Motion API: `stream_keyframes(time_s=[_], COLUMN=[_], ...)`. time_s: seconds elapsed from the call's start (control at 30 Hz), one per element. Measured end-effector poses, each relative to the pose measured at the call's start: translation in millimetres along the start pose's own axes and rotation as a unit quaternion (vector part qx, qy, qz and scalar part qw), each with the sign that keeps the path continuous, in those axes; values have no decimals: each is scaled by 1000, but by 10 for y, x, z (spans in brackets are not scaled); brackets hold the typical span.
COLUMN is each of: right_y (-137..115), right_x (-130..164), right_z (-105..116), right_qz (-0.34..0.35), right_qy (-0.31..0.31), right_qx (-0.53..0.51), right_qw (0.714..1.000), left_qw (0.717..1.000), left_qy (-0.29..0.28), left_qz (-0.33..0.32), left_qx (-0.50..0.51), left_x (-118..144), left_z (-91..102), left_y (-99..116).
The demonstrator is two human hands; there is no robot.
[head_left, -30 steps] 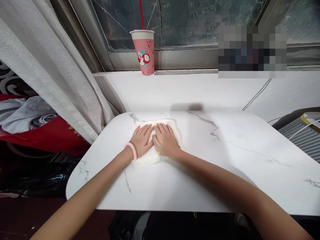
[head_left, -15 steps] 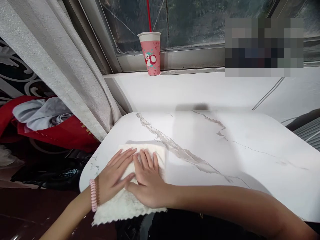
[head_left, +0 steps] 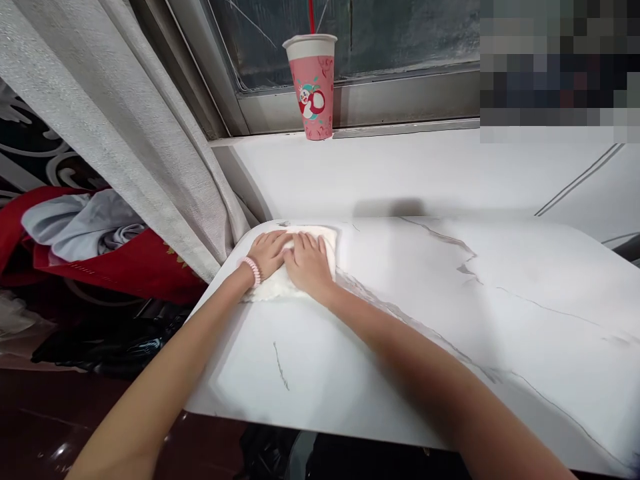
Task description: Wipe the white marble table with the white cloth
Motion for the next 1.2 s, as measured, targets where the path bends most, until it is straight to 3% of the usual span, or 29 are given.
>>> stream_keyframes(time_s=[0.17,0.3,0.57,0.73,0.87,1.03,1.2], right_y=[178,187,147,49,-153,-411,-587], right_x=[-395,-660,-892,-781,-568,-169,341], right_z=[-135,-279,-432,-446,-458,-420,-268], right_qz=[-11,-12,18,52,68,110,129], right_qy=[64,67,50,26,-8,-54,-78], right_qx=[43,67,114,100,73,44,25], right_qw=[997,995,992,993,995,992,988], left_qw=[999,999,999,998,998,994,994], left_qy=[27,19,48,50,43,65,73], left_qz=[-18,-7,-1,24,43,72,57], left_qx=[28,29,5,-5,-17,-43,-59], left_x=[-466,-686,-699,-433,-52,551,1113], left_z=[-87,-97,-135,-98,-25,50,113], left_y=[-156,-353,-623,-610,-620,-540,-285])
Point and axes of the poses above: each hand's wrist, its own x-axis away from the middle knuckle, its own z-axis out of the back of the hand, y = z × x, the point moved 2 cm from there along -x, towards the middle knuckle, and after that the axes turned 1 degree about y, right-handed, at the moved point
